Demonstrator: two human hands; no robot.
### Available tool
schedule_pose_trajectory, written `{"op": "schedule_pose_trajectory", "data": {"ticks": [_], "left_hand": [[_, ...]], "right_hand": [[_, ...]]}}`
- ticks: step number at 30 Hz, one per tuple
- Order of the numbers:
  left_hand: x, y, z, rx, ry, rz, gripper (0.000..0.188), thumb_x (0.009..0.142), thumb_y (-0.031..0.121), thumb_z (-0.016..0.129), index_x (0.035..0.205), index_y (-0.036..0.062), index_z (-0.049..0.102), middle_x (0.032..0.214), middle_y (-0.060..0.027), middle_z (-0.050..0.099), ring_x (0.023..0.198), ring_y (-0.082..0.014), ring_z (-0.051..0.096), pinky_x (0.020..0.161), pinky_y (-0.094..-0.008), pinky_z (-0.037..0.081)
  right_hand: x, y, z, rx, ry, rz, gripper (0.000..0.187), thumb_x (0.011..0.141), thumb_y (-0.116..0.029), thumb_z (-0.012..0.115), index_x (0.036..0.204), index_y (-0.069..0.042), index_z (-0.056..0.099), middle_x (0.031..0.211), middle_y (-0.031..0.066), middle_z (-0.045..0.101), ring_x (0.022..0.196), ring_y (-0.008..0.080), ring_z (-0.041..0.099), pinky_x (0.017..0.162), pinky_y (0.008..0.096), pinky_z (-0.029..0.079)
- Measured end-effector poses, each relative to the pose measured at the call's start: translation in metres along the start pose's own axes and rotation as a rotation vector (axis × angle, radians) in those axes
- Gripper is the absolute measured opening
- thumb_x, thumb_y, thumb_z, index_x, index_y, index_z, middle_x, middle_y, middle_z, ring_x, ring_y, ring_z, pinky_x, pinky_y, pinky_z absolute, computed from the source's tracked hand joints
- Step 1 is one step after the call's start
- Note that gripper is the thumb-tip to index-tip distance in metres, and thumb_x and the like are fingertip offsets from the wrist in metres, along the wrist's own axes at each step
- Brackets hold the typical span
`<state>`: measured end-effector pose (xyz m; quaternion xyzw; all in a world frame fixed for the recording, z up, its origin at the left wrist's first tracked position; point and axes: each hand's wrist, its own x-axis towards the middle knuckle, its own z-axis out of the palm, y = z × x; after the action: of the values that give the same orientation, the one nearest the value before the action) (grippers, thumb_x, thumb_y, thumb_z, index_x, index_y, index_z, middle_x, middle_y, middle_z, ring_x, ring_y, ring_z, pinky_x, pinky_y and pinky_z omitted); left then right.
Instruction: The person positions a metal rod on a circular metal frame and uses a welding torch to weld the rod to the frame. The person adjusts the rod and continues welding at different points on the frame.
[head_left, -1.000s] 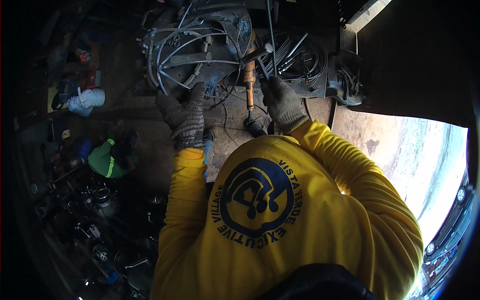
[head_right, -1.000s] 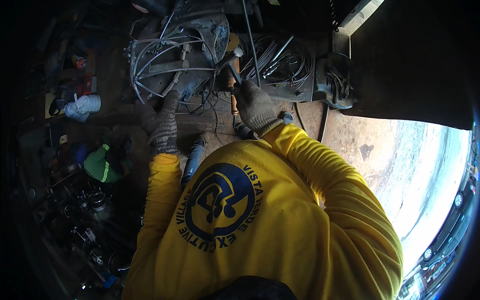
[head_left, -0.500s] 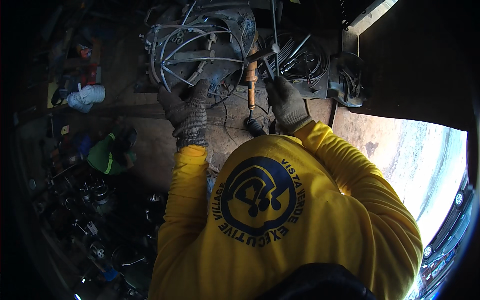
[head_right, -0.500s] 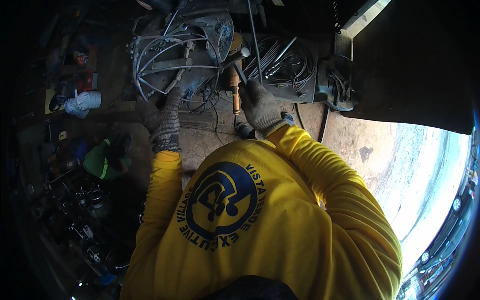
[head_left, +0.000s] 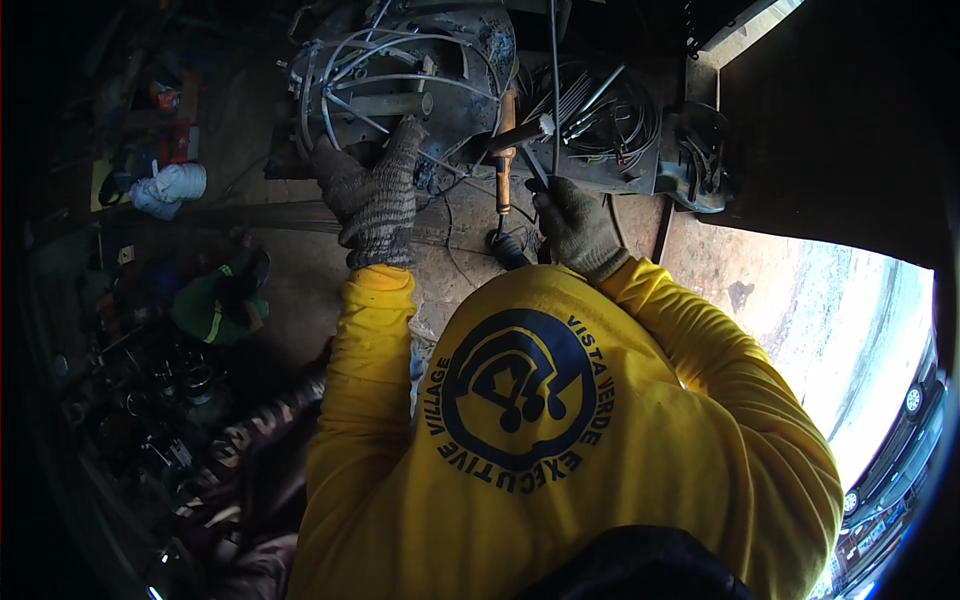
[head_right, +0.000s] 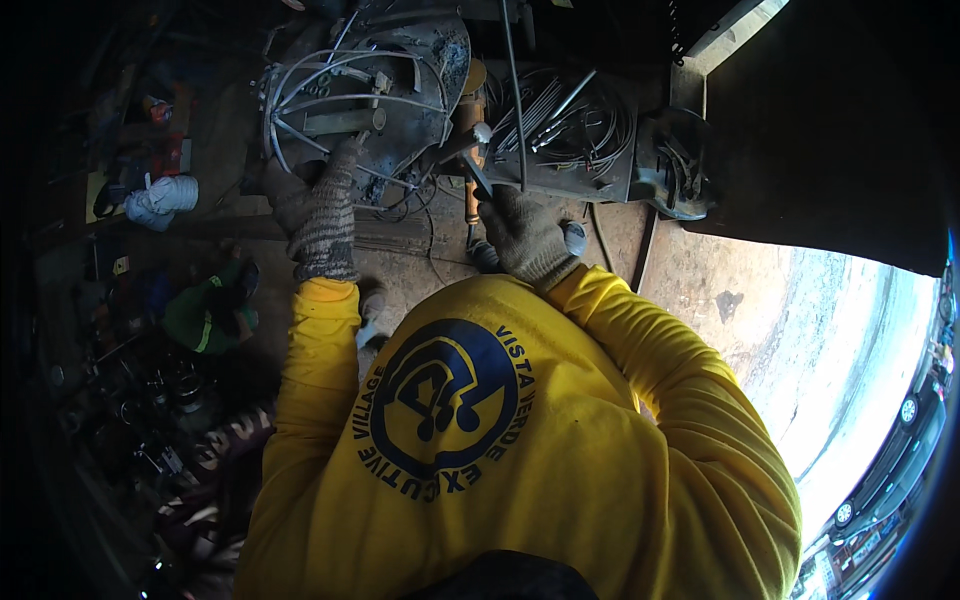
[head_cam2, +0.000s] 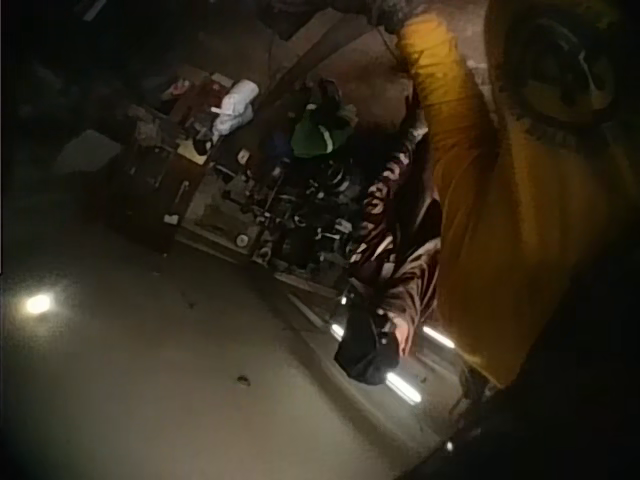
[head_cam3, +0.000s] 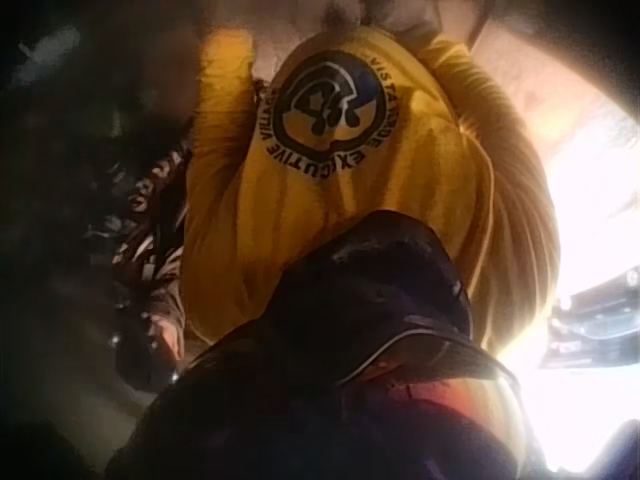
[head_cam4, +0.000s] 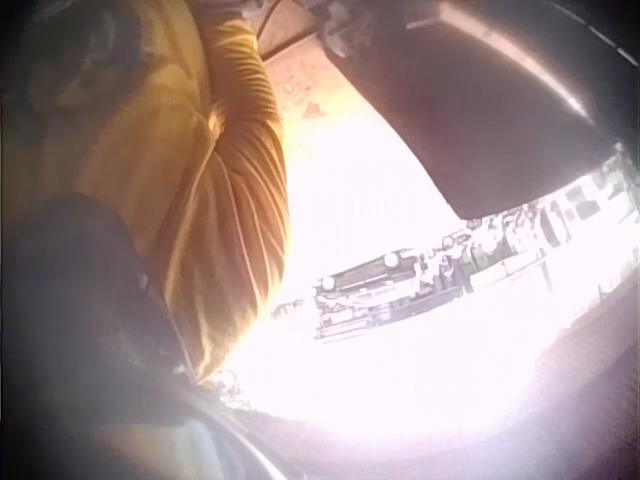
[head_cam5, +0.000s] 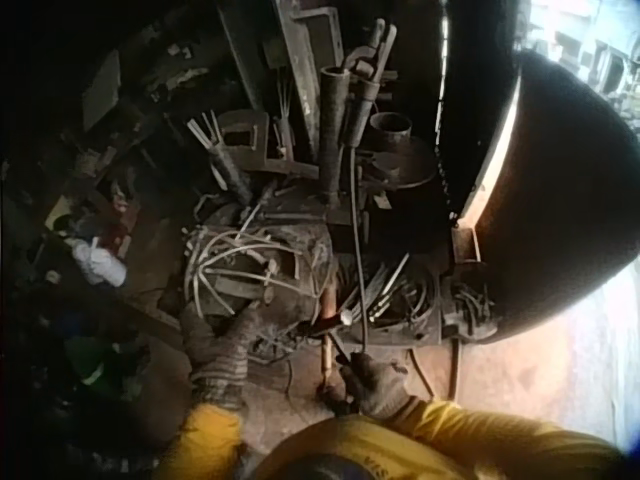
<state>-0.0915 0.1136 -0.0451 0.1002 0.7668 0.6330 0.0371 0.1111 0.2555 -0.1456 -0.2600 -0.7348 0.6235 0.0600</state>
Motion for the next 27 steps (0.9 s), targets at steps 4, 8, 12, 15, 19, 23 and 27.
{"op": "schedule_pose_trajectory", "data": {"ticks": [4,8,12,15,19,23,27], "left_hand": [[0.007,-0.001,0.008,0.031,0.046,-0.012,0.105,0.067,0.016,0.101,0.149,-0.0064,0.039,0.136,-0.0245,0.06,0.122,-0.0268,0.065,0.102,-0.038,0.06],[0.011,-0.007,0.016,0.027,0.131,-0.132,0.095,0.068,0.016,0.101,0.143,-0.006,0.046,0.132,-0.0227,0.062,0.113,-0.0264,0.068,0.097,-0.0375,0.062],[0.003,0.001,0.025,-0.159,0.102,-0.215,0.079,0.074,0.014,0.097,0.136,-0.0052,0.051,0.123,-0.0204,0.068,0.103,-0.0264,0.072,0.088,-0.0357,0.064],[-0.005,0.013,0.031,-0.192,0.131,-0.2,0.07,0.078,0.012,0.095,0.132,-0.0047,0.055,0.119,-0.0187,0.07,0.098,-0.0251,0.073,0.084,-0.034,0.065],[0.004,-0.005,0.021,-0.209,0.054,-0.226,0.066,0.08,0.012,0.093,0.133,-0.0014,0.056,0.116,-0.0163,0.071,0.093,-0.0225,0.073,0.075,-0.0323,0.065],[0.017,0.012,0.018,0.006,-0.026,-0.501,0.063,0.086,0.009,0.089,0.138,0.0023,0.054,0.115,-0.0151,0.071,0.088,-0.0214,0.072,0.07,-0.0312,0.065],[0.033,-0.017,0.007,0.034,-0.006,-0.386,0.063,0.085,0.008,0.089,0.137,0.0027,0.053,0.113,-0.0145,0.071,0.089,-0.0201,0.072,0.07,-0.0303,0.065]], "right_hand": [[0.002,0.005,0.004,-0.062,0.018,-0.077,0.027,0.107,-0.029,0.059,0.11,-0.003,0.067,0.075,0.0127,0.066,0.069,0.0278,0.068,0.067,0.0402,0.052],[0.0,-0.009,0.005,0.029,0.0,0.011,0.027,0.106,-0.029,0.06,0.109,-0.003,0.067,0.075,0.0129,0.066,0.07,0.028,0.068,0.067,0.0404,0.052],[0.001,-0.007,0.003,0.033,0.012,0.058,0.027,0.106,-0.029,0.06,0.109,-0.003,0.067,0.074,0.0126,0.066,0.069,0.028,0.068,0.066,0.0401,0.051],[0.0,-0.006,0.002,0.041,0.038,0.05,0.028,0.106,-0.03,0.06,0.108,-0.003,0.066,0.074,0.013,0.066,0.069,0.0276,0.068,0.066,0.04,0.052],[0.0,-0.013,0.001,0.002,0.121,-0.082,0.027,0.107,-0.029,0.059,0.11,-0.003,0.064,0.076,0.0159,0.067,0.071,0.0317,0.07,0.065,0.0424,0.052],[0.01,-0.019,0.006,-0.252,0.078,0.036,0.028,0.106,-0.03,0.058,0.113,-0.003,0.061,0.08,0.0198,0.068,0.079,0.0412,0.07,0.069,0.0487,0.053],[0.005,-0.016,0.008,-0.096,0.046,0.083,0.029,0.105,-0.03,0.059,0.114,-0.003,0.06,0.092,0.0234,0.07,0.089,0.0447,0.07,0.075,0.0524,0.054]]}}
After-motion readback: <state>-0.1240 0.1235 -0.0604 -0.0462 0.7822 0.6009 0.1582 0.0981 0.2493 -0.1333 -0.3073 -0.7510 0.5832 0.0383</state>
